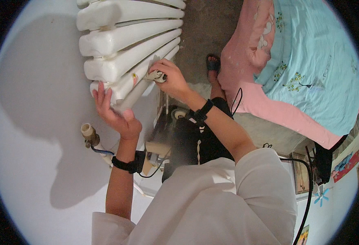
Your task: The person wipes the exterior surfaces and pipes of a wall-mounted radiator and the adjacent wall using a cloth.
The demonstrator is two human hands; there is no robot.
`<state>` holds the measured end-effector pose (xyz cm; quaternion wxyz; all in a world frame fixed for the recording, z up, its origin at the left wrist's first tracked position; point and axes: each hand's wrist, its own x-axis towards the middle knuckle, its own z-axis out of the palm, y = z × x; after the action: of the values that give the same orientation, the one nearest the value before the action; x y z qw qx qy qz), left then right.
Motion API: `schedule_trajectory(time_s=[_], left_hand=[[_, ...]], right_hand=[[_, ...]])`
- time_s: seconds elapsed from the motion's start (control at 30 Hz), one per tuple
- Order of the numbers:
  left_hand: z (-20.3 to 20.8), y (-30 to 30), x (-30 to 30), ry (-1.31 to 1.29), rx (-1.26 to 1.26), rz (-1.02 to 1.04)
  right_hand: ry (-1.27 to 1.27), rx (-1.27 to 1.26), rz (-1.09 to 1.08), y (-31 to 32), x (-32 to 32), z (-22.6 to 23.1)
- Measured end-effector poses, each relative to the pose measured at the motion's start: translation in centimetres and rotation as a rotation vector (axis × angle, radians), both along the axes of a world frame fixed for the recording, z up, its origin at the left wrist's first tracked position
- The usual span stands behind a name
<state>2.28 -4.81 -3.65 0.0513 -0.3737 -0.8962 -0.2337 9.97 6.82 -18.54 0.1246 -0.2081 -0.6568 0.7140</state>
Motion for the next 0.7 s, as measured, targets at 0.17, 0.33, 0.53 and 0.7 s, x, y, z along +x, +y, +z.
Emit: schedule_trajectory(time_s=[0.17, 0.33, 0.53, 0.7], left_hand=[[-0.2, -0.9, -0.2, -0.011, -0.025, 0.017], [0.5, -0.7, -0.2, -0.024, -0.132, 0.028], [0.8, -1.8, 0.2, -0.074, -0.172, 0.073], [0.4, -1.9, 0.4, -0.066, -0.165, 0.072]], right_hand=[[-0.046, -0.009, 0.026, 0.7, -0.5, -3.4], [-0.148, 0.061, 0.032, 2.0, -1.4, -8.7], [-0.376, 0.05, 0.017, 1.7, -2.0, -15.7], [-0.417, 0.005, -0.065, 0.6, -1.3, -18.6]])
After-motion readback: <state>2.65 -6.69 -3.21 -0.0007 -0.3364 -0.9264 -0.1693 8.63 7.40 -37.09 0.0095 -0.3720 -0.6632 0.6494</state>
